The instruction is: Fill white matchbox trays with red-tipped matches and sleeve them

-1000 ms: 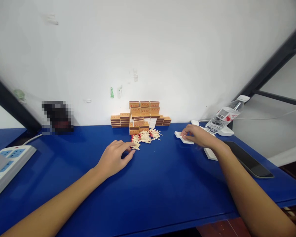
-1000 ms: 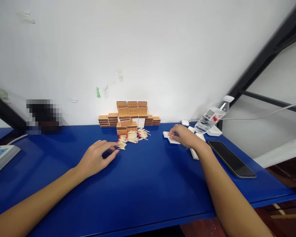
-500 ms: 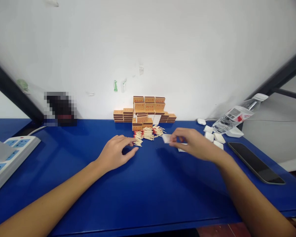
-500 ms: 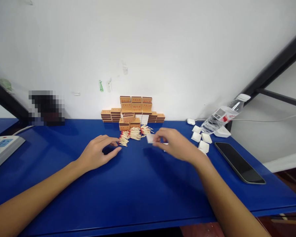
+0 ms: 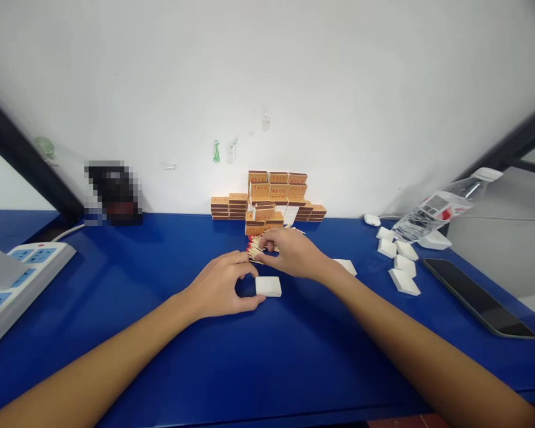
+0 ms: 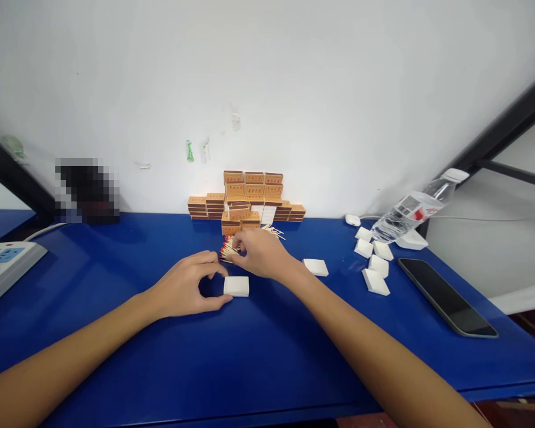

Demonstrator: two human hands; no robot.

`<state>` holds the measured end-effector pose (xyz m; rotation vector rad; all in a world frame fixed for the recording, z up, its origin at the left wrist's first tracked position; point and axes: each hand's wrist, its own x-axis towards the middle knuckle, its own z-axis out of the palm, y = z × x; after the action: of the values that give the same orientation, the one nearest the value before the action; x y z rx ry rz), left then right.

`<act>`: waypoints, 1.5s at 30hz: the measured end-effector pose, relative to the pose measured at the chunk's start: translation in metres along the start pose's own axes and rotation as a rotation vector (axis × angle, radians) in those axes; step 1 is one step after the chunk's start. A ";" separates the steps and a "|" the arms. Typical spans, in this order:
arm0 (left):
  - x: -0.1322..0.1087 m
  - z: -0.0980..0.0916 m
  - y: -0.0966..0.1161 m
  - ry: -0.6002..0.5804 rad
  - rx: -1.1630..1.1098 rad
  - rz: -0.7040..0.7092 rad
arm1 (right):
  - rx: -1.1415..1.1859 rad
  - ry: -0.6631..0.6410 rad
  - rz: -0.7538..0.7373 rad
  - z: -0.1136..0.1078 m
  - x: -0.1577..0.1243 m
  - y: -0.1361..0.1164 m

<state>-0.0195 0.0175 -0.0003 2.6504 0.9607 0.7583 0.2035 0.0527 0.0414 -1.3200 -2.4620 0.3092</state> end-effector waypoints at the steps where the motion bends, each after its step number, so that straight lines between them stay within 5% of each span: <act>1: 0.000 0.001 0.000 -0.004 -0.008 -0.003 | -0.016 -0.009 0.006 0.005 0.005 0.000; 6: -0.001 0.001 0.002 -0.025 -0.032 0.003 | -0.075 -0.047 0.018 0.016 0.013 -0.004; 17: 0.000 0.002 0.000 -0.055 -0.021 0.029 | -0.148 -0.103 0.020 0.004 -0.010 0.007; 25: 0.001 0.004 0.001 -0.056 -0.013 0.044 | 0.005 -0.147 -0.024 -0.004 -0.022 0.020; 45: 0.006 0.008 -0.004 -0.008 0.028 0.037 | -0.139 -0.108 -0.154 0.001 -0.035 0.026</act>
<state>-0.0132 0.0237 -0.0065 2.7000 0.9286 0.7468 0.2411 0.0377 0.0249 -1.1845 -2.7013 0.1788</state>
